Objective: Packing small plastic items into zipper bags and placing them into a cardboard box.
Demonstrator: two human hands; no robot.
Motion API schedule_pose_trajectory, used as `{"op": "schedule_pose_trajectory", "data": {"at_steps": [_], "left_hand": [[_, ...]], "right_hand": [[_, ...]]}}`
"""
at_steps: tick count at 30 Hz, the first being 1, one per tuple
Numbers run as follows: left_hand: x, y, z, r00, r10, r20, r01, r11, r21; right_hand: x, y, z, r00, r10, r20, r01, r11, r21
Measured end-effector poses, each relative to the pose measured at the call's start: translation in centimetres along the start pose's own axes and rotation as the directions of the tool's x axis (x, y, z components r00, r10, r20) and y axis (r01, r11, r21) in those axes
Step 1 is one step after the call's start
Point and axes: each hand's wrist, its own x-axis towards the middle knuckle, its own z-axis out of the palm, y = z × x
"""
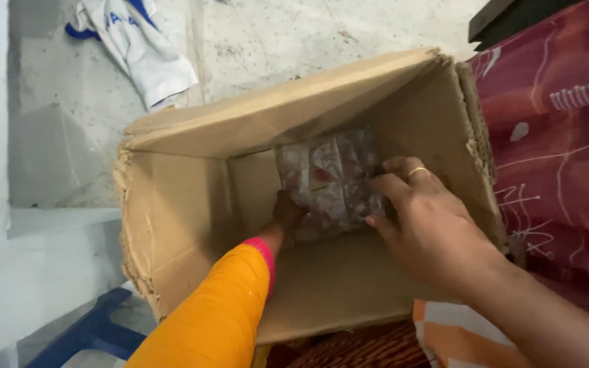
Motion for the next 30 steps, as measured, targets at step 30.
{"op": "schedule_pose_trajectory", "data": {"at_steps": [30], "left_hand": [[-44.0,38.0,3.6,0.263,0.95,0.168,-0.93,0.296,-0.22]], "right_hand": [[-32.2,8.8,-11.9,0.673,0.247,-0.698,0.169,0.867,0.47]]}}
